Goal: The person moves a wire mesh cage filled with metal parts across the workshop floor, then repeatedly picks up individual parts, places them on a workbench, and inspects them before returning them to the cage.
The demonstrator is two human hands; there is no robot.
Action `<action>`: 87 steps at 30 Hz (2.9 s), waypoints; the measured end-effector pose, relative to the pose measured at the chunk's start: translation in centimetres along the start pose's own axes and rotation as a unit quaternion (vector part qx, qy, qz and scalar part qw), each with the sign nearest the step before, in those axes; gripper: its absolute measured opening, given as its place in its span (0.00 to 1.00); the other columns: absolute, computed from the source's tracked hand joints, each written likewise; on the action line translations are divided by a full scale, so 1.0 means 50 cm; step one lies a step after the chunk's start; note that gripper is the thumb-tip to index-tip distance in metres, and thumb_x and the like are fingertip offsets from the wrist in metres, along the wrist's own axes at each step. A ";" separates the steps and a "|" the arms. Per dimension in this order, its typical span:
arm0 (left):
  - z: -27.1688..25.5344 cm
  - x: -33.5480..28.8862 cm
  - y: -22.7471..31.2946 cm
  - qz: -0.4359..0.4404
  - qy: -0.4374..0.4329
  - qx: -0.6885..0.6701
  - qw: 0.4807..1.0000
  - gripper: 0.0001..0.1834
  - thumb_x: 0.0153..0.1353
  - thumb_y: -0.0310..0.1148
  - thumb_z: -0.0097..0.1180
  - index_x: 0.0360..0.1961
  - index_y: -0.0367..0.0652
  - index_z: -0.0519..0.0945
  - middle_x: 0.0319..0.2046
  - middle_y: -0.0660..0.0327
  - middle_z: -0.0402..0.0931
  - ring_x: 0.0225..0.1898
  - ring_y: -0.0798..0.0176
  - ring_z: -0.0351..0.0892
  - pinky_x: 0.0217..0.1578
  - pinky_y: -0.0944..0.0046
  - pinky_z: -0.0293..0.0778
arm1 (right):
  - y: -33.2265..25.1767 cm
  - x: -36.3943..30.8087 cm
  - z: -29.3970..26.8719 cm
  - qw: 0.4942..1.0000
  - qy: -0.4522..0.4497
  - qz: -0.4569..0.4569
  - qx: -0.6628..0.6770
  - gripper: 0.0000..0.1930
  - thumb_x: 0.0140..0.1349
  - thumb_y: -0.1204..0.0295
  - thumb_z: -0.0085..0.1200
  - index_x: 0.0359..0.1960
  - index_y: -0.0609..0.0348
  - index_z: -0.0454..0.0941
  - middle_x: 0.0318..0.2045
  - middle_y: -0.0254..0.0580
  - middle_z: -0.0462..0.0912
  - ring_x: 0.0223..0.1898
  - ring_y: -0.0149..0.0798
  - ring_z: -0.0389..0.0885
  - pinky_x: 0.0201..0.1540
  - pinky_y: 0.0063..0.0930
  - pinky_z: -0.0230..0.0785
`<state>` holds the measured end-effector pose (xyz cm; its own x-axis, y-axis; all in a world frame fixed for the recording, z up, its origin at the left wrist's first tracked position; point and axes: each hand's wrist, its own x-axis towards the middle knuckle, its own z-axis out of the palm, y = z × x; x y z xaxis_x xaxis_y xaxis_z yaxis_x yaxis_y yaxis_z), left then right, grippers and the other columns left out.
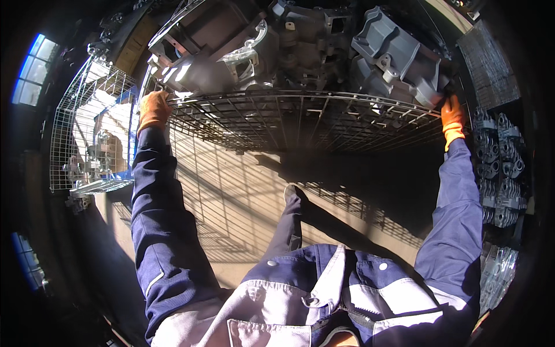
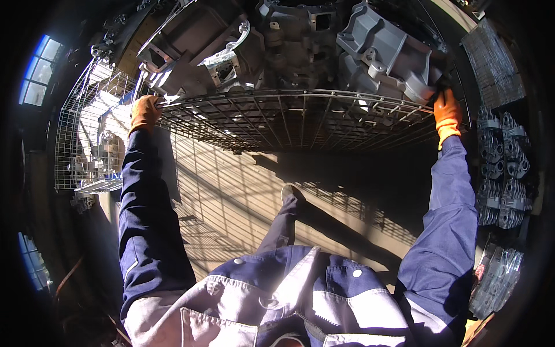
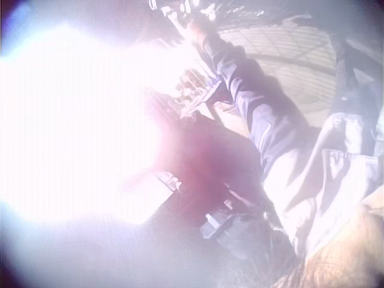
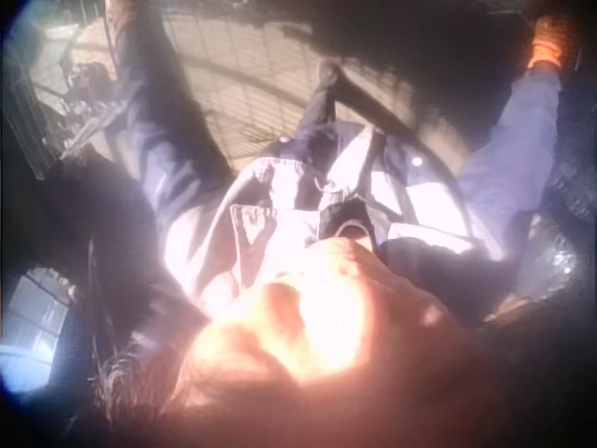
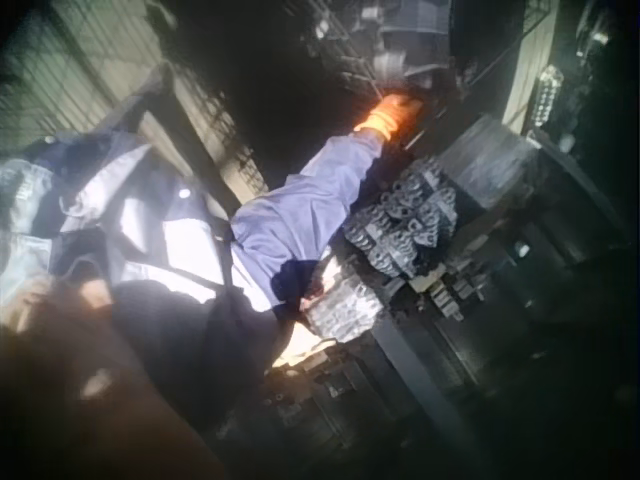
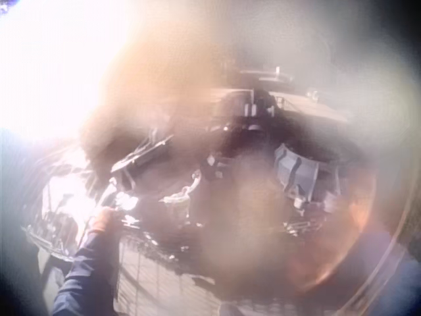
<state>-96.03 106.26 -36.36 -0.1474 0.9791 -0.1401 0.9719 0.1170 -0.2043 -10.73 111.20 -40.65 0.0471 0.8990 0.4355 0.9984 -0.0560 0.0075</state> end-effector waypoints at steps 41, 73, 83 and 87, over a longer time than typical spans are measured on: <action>-0.169 0.059 -0.011 -0.010 0.028 -0.009 1.000 0.17 0.41 0.31 0.67 0.36 0.61 0.90 0.32 0.57 0.85 0.38 0.50 0.85 0.44 0.55 0.80 | -0.071 0.136 -0.258 0.997 0.007 0.076 0.012 0.12 0.64 0.59 0.53 0.31 0.54 0.79 0.25 0.55 0.83 0.32 0.61 0.82 0.35 0.54 0.72; -0.507 -0.308 1.289 -0.484 0.117 -0.585 0.640 0.52 0.55 0.52 0.65 0.69 0.28 0.55 0.66 0.36 0.59 0.70 0.40 0.56 0.70 0.51 0.53 | 0.217 0.061 -0.382 0.993 -0.037 0.083 0.075 0.21 0.66 0.55 0.47 0.24 0.57 0.81 0.24 0.54 0.83 0.28 0.58 0.83 0.34 0.52 0.74; -0.454 -0.259 1.360 -0.498 0.138 -0.535 0.669 0.52 0.53 0.49 0.65 0.70 0.29 0.53 0.66 0.37 0.60 0.69 0.39 0.57 0.70 0.49 0.55 | 0.374 0.072 -0.444 0.906 -0.018 -0.039 0.422 0.12 0.64 0.69 0.56 0.47 0.56 0.81 0.34 0.47 0.87 0.39 0.51 0.85 0.46 0.43 0.75; -0.400 -0.235 1.423 -0.509 0.226 -0.529 0.640 0.46 0.45 0.43 0.67 0.63 0.29 0.63 0.56 0.38 0.70 0.60 0.37 0.69 0.62 0.49 0.66 | 0.625 0.006 -0.487 0.938 0.084 -0.035 0.335 0.12 0.66 0.73 0.52 0.50 0.56 0.80 0.31 0.38 0.88 0.37 0.44 0.85 0.50 0.40 0.73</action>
<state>-21.48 106.42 -29.89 -0.9675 0.2262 -0.1132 0.0296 0.5456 0.8375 19.73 99.13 -18.39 0.0320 0.8057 0.5915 0.7976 0.3361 -0.5009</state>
